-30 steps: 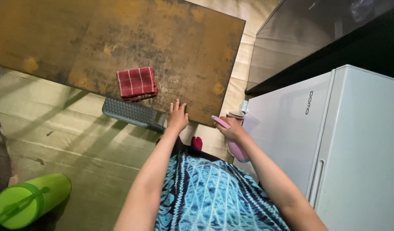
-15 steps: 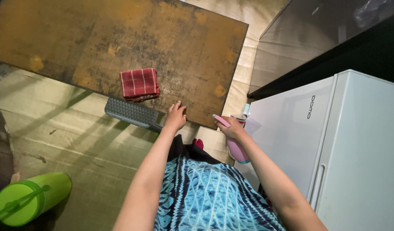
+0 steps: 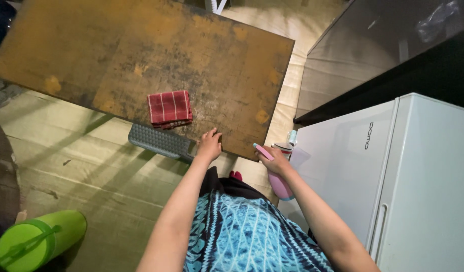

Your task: The person wipes a wooden table with a red cloth, sprays cleaner from a pink bottle, and continues wiping the surface. The person folds the cloth and repeats the spray-and-wipe cycle across the table.

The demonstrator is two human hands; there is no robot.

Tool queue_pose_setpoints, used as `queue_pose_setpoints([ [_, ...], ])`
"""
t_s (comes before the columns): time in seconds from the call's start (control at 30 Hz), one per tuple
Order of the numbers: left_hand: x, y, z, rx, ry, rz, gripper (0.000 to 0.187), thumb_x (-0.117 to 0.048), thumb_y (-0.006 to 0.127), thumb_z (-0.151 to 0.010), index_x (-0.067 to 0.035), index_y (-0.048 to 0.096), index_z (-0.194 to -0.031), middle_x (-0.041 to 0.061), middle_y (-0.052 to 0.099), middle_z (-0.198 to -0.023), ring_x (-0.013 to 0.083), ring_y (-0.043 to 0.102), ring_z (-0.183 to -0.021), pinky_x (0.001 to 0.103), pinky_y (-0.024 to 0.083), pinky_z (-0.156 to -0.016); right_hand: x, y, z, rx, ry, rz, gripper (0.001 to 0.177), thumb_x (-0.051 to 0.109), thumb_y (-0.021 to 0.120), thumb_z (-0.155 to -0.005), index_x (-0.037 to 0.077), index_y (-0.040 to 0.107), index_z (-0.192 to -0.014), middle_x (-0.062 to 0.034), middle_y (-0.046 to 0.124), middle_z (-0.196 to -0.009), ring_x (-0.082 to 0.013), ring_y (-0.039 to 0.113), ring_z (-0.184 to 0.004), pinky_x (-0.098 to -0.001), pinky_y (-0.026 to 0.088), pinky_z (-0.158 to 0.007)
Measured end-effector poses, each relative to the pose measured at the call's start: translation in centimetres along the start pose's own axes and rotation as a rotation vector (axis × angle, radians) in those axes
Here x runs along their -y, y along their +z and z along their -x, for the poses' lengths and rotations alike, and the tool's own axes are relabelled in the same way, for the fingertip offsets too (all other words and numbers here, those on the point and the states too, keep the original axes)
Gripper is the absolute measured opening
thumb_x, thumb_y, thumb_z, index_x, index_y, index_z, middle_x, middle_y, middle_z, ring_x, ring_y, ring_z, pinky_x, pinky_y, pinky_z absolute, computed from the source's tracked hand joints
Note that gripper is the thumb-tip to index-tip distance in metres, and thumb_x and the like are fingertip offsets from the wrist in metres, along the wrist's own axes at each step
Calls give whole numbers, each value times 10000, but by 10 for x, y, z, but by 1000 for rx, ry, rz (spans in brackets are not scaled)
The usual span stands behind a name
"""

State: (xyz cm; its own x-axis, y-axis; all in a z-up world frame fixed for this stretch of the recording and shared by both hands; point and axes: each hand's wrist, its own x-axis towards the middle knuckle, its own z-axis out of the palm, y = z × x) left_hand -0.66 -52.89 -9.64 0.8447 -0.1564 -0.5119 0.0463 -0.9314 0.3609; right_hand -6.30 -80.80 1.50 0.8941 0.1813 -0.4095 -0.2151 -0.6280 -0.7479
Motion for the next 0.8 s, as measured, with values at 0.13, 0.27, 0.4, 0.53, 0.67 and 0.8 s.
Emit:
queue_pose_setpoints([
  [0.13, 3, 5, -3, -19, 8, -8, 487, -254, 566, -980, -243, 533, -1466, -7, 332, -1609, 321, 335, -1467, 763, 339, -1090, -5, 5, 0, -9, 13, -32, 204, 326, 655, -834, 136, 717, -875, -177, 739, -790, -364, 720, -806, -439, 548, -727],
  [0.27, 9, 12, -8, -34, 6, -21, 482, -262, 564, -977, -261, 534, -1458, -23, 338, -1597, 305, 348, -1454, 751, 350, -1091, -11, 12, -2, 56, 29, -20, 223, 356, 652, -825, 152, 725, -874, -135, 749, -745, -343, 730, -790, -422, 555, -718],
  [0.4, -5, -12, 7, 3, 6, 23, 463, -208, 510, -1009, -215, 526, -1471, 16, 349, -1593, 335, 350, -1453, 747, 316, -1113, 1, 8, 6, -43, -13, -72, 193, 308, 675, -807, 130, 727, -863, -175, 737, -741, -361, 720, -771, -427, 552, -718],
  [0.53, -2, -7, 3, -11, 8, 12, 465, -214, 533, -1002, -214, 530, -1466, 13, 353, -1589, 332, 357, -1444, 753, 312, -1110, -17, 3, -6, -117, -2, -57, 199, 337, 672, -849, 150, 728, -889, -131, 750, -765, -344, 726, -819, -419, 556, -747],
  [0.67, -4, -8, 6, -19, 1, -7, 465, -229, 556, -989, -219, 546, -1454, 5, 361, -1590, 319, 367, -1438, 744, 328, -1111, -10, -12, -10, -184, 67, -62, 261, 416, 663, -881, 157, 694, -865, -101, 741, -739, -312, 712, -817, -428, 542, -752],
  [0.8, -8, -14, 10, -22, 4, -9, 462, -225, 563, -984, -216, 555, -1446, 7, 370, -1581, 318, 383, -1423, 742, 338, -1105, 5, -28, -18, -256, 83, -106, 212, 345, 626, -931, 160, 715, -881, -93, 745, -740, -283, 697, -774, -386, 528, -746],
])
